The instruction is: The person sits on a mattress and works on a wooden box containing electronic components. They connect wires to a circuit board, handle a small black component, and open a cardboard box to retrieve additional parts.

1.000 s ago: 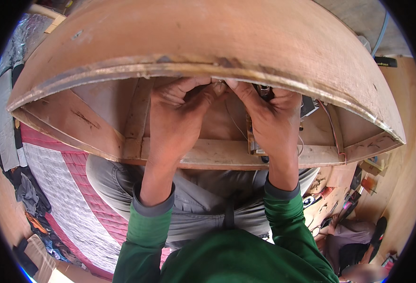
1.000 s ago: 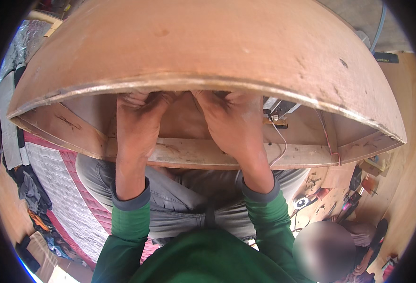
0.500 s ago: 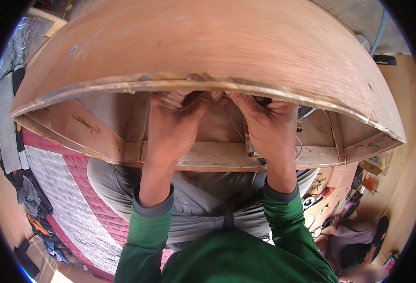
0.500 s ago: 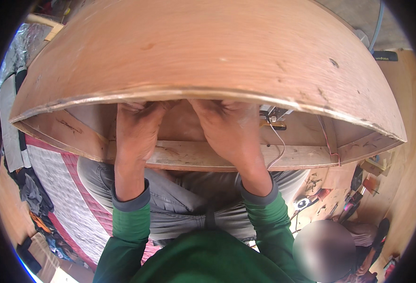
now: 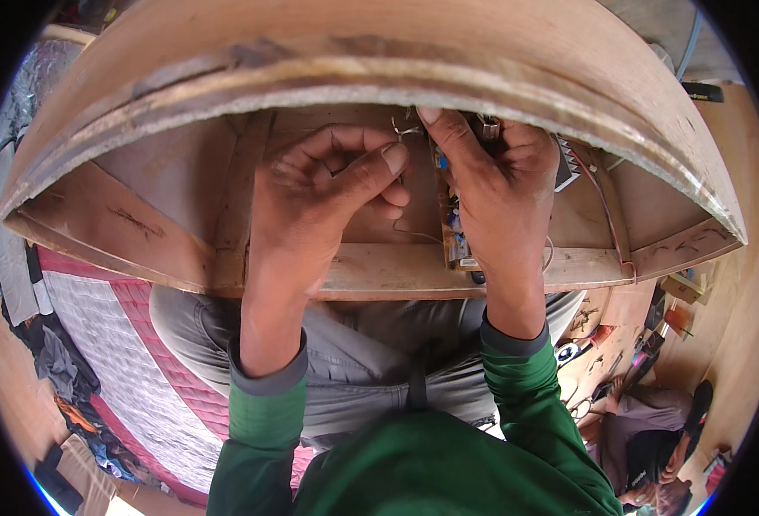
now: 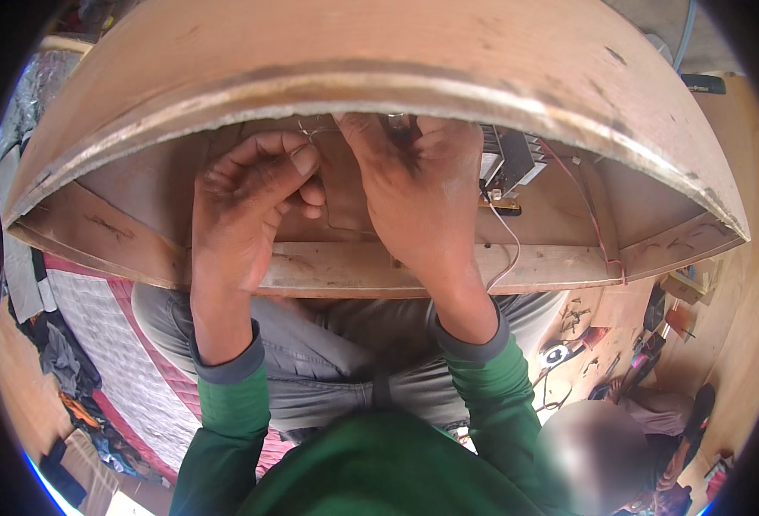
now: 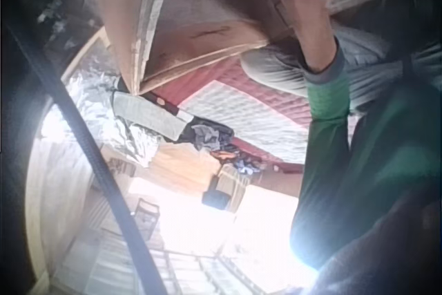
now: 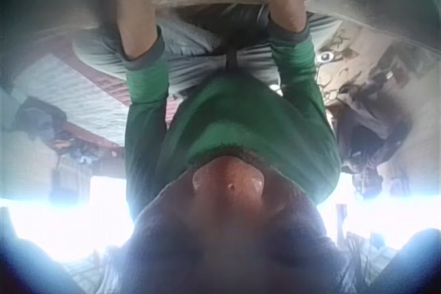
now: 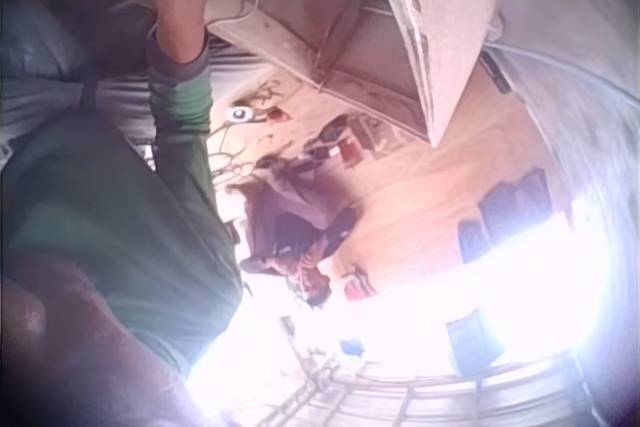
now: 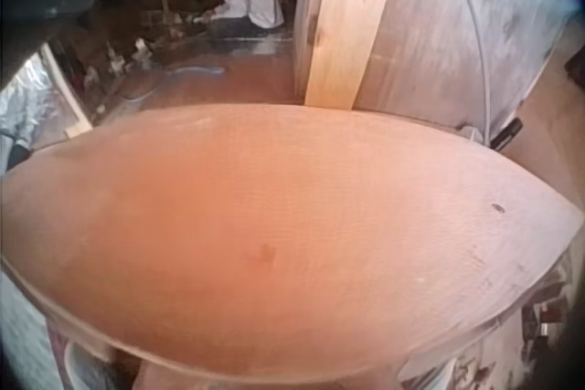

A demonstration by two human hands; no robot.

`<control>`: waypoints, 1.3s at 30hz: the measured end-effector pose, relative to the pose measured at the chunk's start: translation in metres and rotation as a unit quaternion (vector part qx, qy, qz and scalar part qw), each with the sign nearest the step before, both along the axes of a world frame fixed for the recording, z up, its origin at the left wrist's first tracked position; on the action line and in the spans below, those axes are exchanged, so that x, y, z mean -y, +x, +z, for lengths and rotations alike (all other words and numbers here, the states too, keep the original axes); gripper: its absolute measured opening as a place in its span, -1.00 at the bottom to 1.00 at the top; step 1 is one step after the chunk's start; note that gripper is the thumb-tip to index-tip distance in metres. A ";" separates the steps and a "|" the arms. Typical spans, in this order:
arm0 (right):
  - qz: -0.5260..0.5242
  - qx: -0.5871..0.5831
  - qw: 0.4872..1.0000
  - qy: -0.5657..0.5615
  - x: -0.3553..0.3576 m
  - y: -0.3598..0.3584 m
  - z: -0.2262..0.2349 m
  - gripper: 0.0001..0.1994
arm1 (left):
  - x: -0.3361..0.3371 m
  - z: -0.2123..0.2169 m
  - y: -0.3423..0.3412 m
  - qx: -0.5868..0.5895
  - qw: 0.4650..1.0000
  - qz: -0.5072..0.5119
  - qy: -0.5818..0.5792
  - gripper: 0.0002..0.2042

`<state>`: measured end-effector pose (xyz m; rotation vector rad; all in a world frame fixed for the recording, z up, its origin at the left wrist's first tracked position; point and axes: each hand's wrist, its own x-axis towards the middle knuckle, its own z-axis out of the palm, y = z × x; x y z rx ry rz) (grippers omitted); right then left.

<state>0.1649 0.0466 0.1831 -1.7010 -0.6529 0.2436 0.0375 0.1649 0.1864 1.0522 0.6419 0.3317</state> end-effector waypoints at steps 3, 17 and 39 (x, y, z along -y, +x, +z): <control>-0.011 -0.072 0.997 -0.018 -0.001 -0.001 0.005 -0.82 | 0.000 0.002 0.000 -0.022 1.000 0.004 0.004 -0.78; 0.019 -0.157 0.987 0.030 -0.002 -0.003 0.005 -0.87 | 0.004 -0.009 0.006 -0.064 0.996 0.026 0.060 -0.81; 0.037 -0.013 0.998 -0.043 -0.002 -0.004 0.006 -0.86 | 0.004 -0.012 0.009 0.052 0.997 0.050 -0.013 -0.82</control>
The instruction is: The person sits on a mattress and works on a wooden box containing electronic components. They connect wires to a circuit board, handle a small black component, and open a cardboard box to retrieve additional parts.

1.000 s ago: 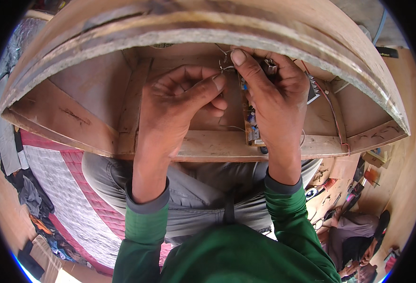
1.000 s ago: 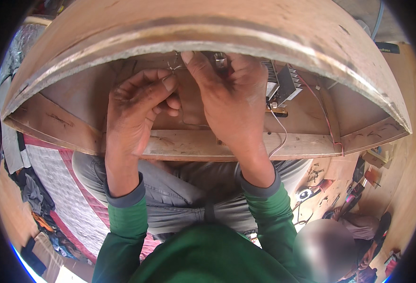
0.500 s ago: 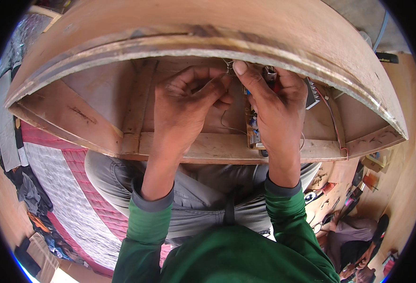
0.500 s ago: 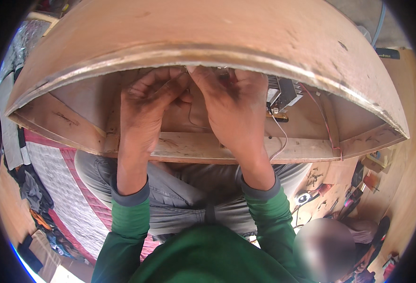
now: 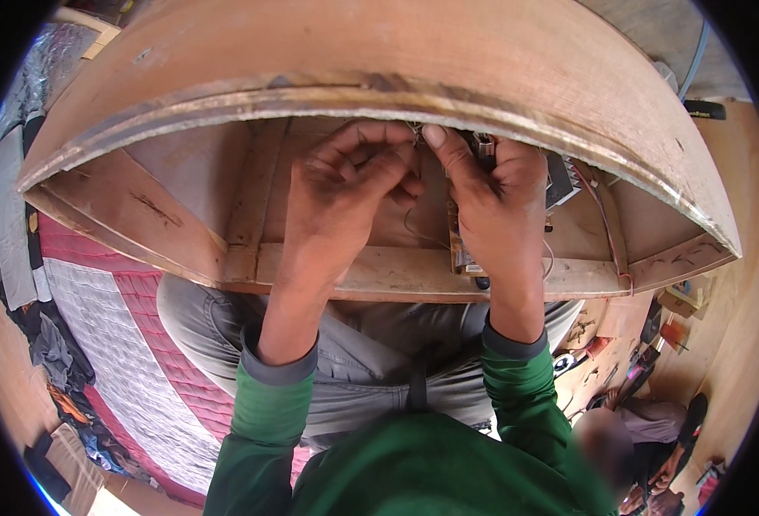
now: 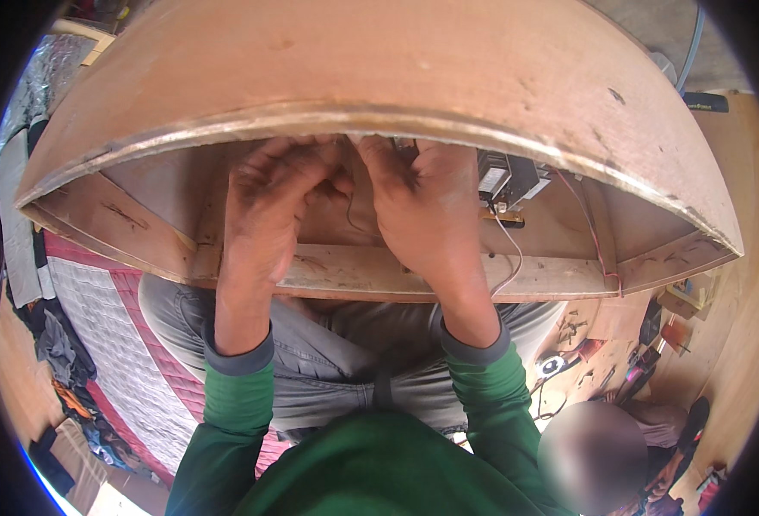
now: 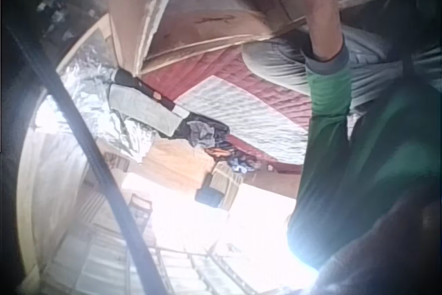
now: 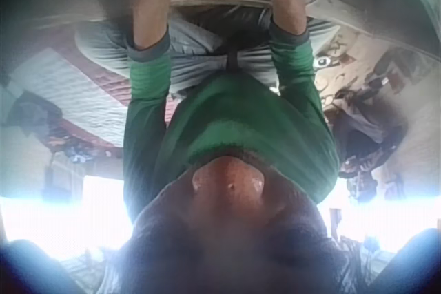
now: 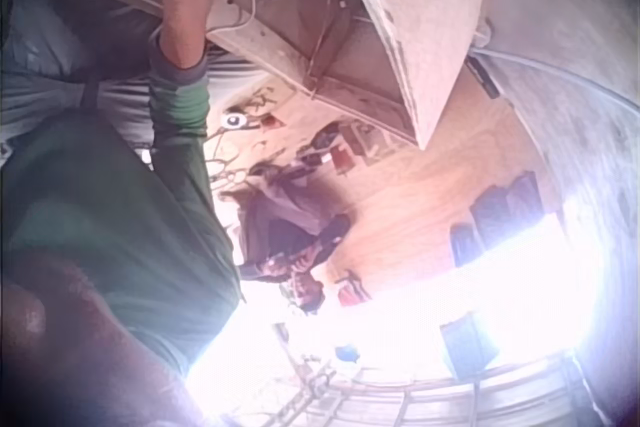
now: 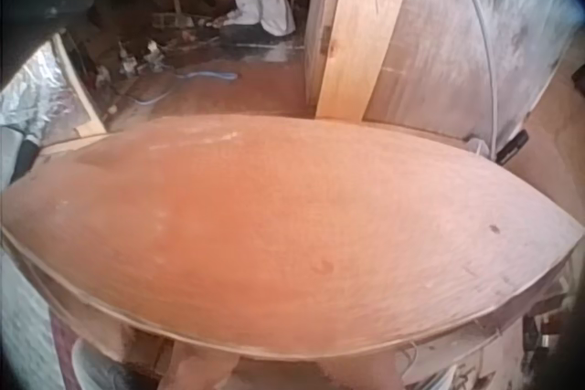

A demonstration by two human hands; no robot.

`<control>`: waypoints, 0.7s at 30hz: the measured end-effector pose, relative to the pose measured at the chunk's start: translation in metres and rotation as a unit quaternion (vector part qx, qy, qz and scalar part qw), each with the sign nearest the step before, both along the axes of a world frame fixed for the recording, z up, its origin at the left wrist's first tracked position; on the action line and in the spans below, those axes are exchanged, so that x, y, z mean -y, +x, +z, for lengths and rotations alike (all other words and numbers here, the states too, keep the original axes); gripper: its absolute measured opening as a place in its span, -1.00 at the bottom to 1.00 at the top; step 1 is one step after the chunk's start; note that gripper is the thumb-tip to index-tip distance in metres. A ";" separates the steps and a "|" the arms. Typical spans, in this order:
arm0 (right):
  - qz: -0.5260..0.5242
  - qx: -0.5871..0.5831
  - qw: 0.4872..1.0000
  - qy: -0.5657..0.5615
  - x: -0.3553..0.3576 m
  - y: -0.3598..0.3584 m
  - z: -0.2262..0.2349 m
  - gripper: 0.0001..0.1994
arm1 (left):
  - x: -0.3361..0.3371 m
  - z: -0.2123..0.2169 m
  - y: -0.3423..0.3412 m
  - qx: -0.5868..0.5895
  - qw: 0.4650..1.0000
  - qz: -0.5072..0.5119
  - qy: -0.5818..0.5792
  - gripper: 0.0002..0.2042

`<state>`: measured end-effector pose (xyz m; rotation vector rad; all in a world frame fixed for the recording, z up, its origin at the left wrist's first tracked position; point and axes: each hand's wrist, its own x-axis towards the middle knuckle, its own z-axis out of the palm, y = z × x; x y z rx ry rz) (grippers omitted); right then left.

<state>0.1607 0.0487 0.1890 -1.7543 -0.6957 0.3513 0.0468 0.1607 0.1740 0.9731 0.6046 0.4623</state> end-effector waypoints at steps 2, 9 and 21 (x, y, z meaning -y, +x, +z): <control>0.003 0.032 0.999 -0.017 0.000 0.000 0.001 -0.85 | -0.002 0.003 0.000 0.013 0.999 0.001 -0.038 -0.82; 0.017 0.106 0.994 0.002 -0.004 -0.001 -0.007 -0.83 | -0.001 0.005 0.000 -0.016 0.999 -0.003 0.048 -0.80; 0.014 0.097 0.995 -0.011 -0.001 0.002 -0.010 -0.78 | -0.001 0.000 -0.002 -0.009 0.998 0.027 0.053 -0.83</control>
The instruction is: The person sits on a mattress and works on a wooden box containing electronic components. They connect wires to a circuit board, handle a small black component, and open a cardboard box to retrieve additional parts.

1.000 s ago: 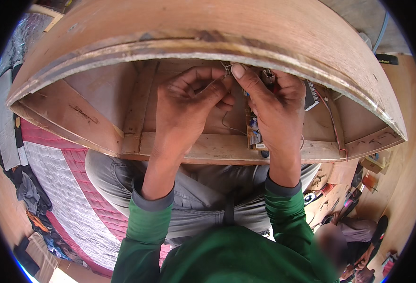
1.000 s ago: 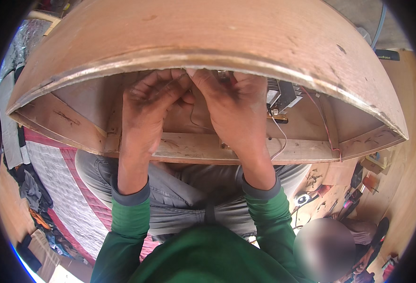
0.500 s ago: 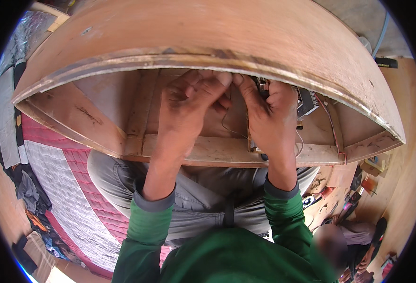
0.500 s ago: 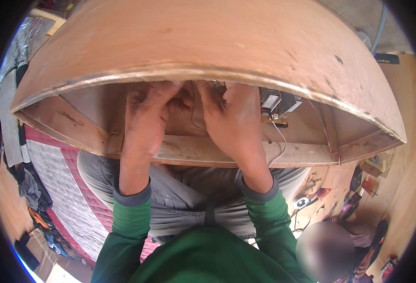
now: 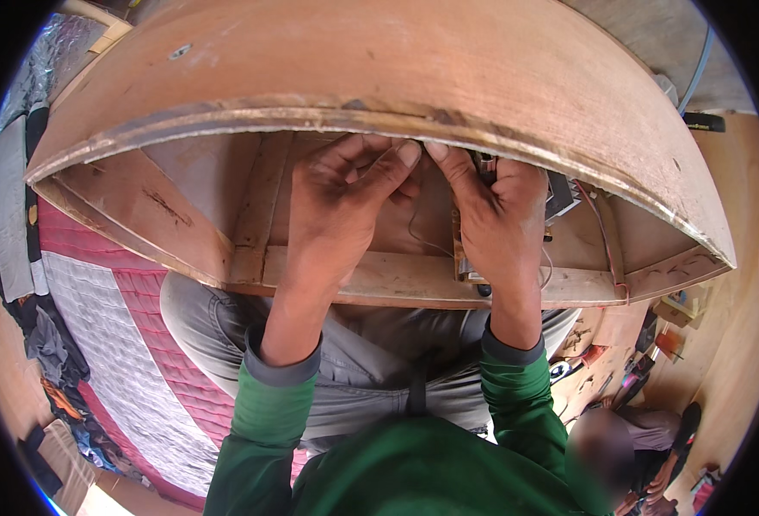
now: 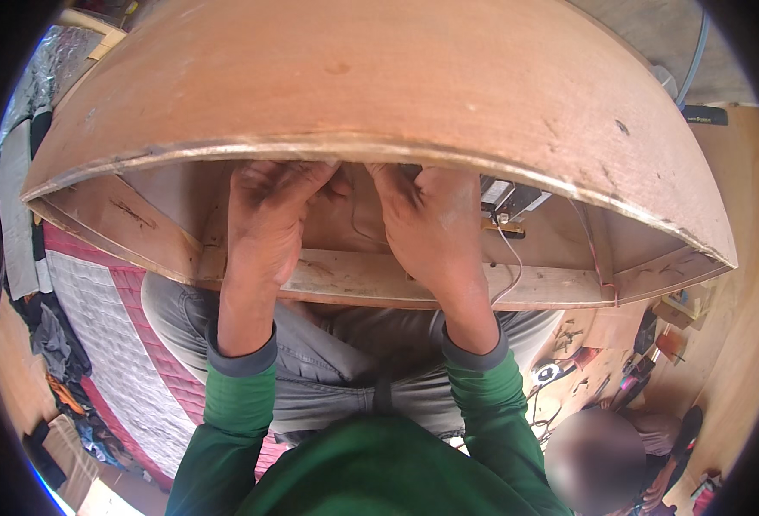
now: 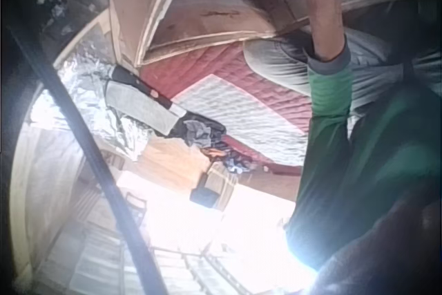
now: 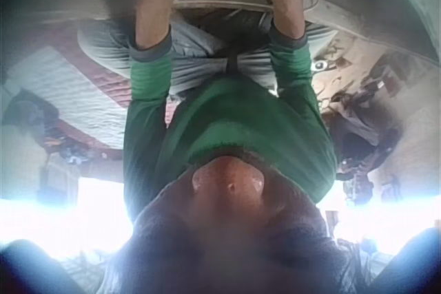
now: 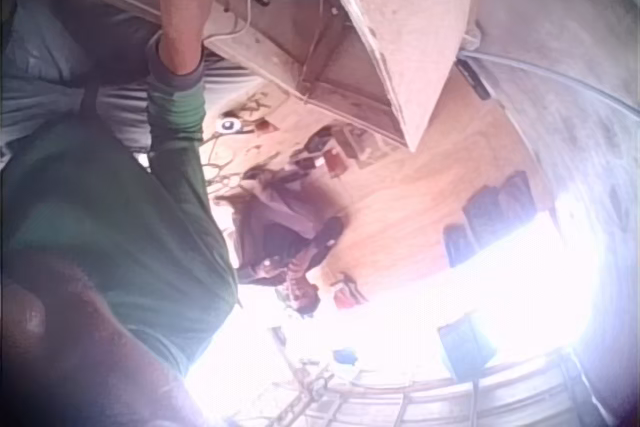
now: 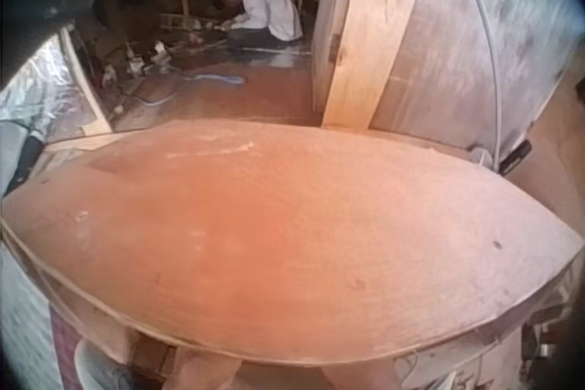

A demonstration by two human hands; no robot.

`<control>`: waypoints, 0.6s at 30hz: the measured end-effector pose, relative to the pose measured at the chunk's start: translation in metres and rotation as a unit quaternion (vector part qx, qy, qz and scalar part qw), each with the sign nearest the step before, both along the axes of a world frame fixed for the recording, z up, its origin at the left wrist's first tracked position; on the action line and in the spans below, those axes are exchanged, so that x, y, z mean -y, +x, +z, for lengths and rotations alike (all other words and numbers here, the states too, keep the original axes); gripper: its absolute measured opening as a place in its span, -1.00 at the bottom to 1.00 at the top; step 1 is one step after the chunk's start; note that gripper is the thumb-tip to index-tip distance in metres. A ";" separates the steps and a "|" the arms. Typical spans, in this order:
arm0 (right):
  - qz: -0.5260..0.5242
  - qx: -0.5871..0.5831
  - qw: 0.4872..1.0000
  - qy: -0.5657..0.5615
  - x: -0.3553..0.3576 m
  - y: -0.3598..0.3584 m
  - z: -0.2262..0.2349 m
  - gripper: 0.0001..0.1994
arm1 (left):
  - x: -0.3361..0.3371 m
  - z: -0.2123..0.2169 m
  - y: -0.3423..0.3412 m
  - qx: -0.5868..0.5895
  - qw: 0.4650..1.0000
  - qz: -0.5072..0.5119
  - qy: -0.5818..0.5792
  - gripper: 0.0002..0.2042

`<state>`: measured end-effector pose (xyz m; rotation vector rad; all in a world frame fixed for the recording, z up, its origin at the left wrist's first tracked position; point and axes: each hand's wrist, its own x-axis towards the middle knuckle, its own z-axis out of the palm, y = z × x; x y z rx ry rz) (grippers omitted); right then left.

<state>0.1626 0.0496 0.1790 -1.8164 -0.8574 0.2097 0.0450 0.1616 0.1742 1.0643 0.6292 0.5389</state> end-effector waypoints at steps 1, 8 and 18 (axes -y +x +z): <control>0.004 0.015 1.000 0.012 0.000 0.001 0.000 -0.77 | 0.000 0.000 0.000 0.004 1.000 0.005 -0.002 -0.83; 0.006 -0.005 1.000 -0.013 0.006 0.000 0.008 -0.78 | -0.002 -0.002 -0.001 0.007 1.000 0.008 0.008 -0.82; -0.005 -0.018 1.000 0.006 0.005 -0.004 0.008 -0.79 | -0.001 0.005 -0.002 -0.016 1.000 0.009 0.011 -0.84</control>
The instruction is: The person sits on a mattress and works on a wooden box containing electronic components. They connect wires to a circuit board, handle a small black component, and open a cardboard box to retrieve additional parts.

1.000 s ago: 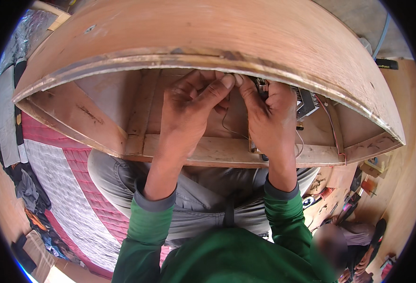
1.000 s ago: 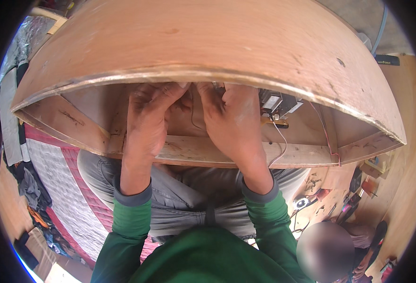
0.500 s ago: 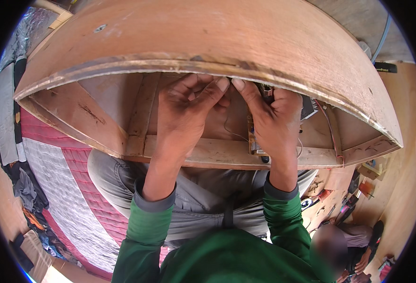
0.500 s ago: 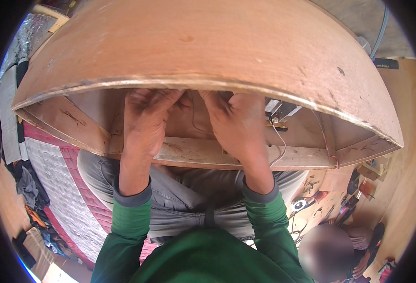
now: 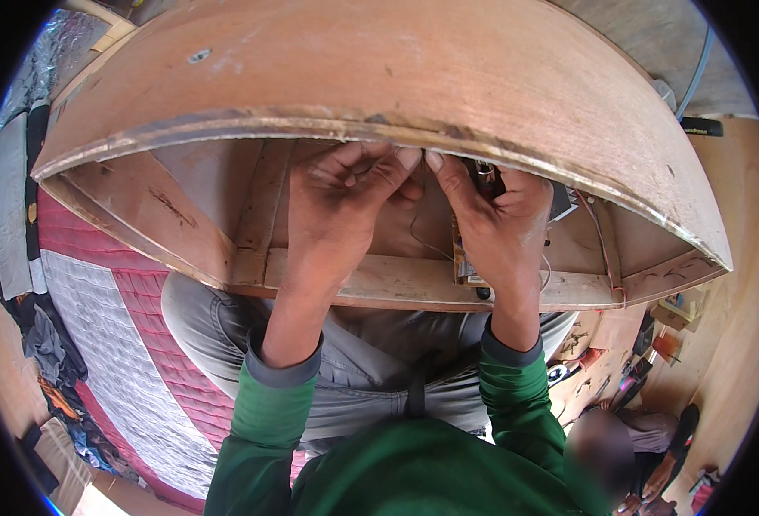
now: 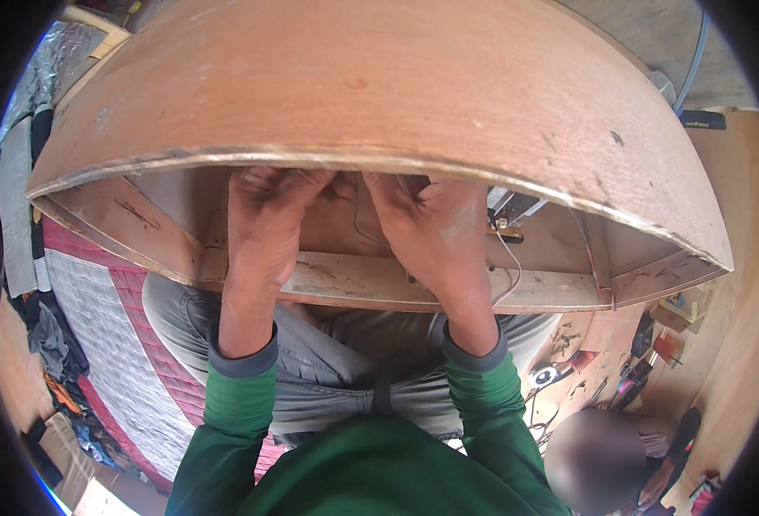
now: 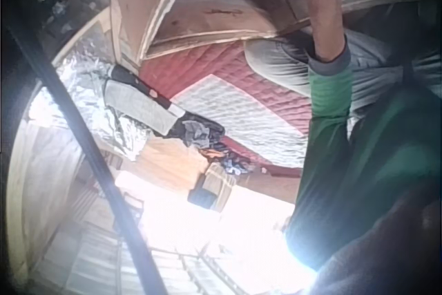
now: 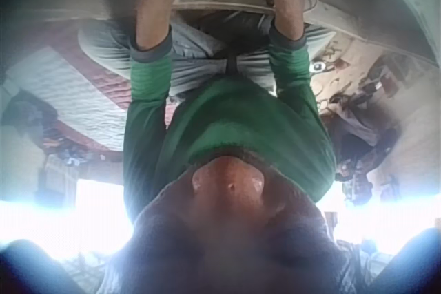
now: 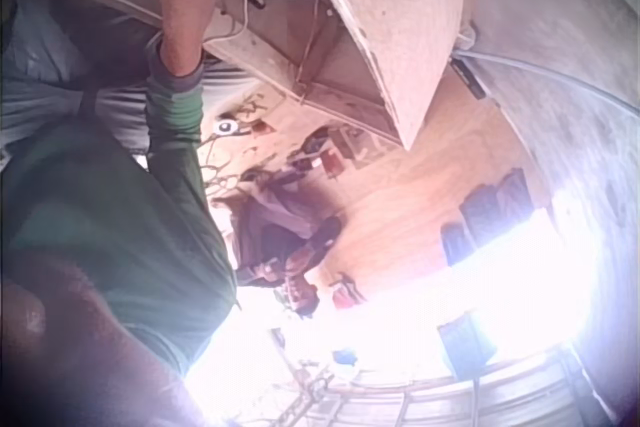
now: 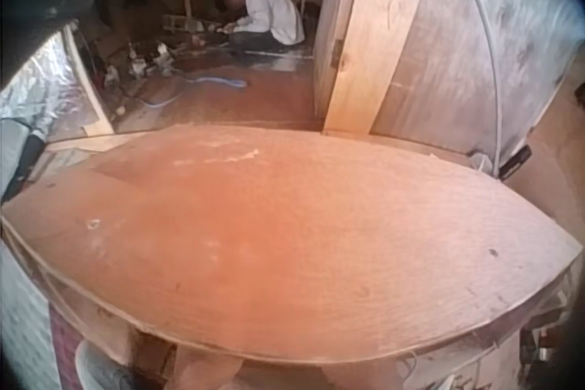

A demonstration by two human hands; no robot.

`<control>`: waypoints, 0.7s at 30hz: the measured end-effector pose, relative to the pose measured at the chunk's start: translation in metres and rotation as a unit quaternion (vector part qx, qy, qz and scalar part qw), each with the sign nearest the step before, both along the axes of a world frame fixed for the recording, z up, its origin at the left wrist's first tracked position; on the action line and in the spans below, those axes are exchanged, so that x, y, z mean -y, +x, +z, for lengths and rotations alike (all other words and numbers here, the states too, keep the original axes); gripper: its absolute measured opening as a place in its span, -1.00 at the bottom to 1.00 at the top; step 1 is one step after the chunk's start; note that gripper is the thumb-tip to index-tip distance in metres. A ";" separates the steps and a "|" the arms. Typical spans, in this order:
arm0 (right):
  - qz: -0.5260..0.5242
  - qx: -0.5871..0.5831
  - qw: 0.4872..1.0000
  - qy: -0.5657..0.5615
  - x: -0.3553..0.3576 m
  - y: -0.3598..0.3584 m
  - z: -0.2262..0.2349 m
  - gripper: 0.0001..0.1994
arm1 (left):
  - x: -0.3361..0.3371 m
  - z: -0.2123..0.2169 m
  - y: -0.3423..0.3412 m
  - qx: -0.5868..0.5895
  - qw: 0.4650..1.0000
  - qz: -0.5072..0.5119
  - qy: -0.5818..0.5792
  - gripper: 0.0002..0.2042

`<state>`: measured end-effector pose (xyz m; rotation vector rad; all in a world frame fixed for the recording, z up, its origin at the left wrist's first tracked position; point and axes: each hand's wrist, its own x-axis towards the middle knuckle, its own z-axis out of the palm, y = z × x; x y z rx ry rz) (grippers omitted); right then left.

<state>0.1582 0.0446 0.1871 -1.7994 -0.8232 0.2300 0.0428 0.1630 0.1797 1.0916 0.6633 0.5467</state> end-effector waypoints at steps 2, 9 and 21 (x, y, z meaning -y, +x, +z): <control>0.004 -0.013 1.000 0.010 -0.001 0.000 0.000 -0.80 | 0.000 0.000 0.000 0.008 1.000 0.009 -0.001 -0.84; 0.003 0.095 0.995 -0.030 -0.003 -0.002 -0.001 -0.79 | 0.002 -0.003 0.001 0.005 0.989 0.066 0.132 -0.82; -0.001 0.292 0.956 0.015 -0.005 0.002 -0.015 -0.69 | -0.004 -0.004 -0.004 -0.072 0.964 0.017 0.255 -0.76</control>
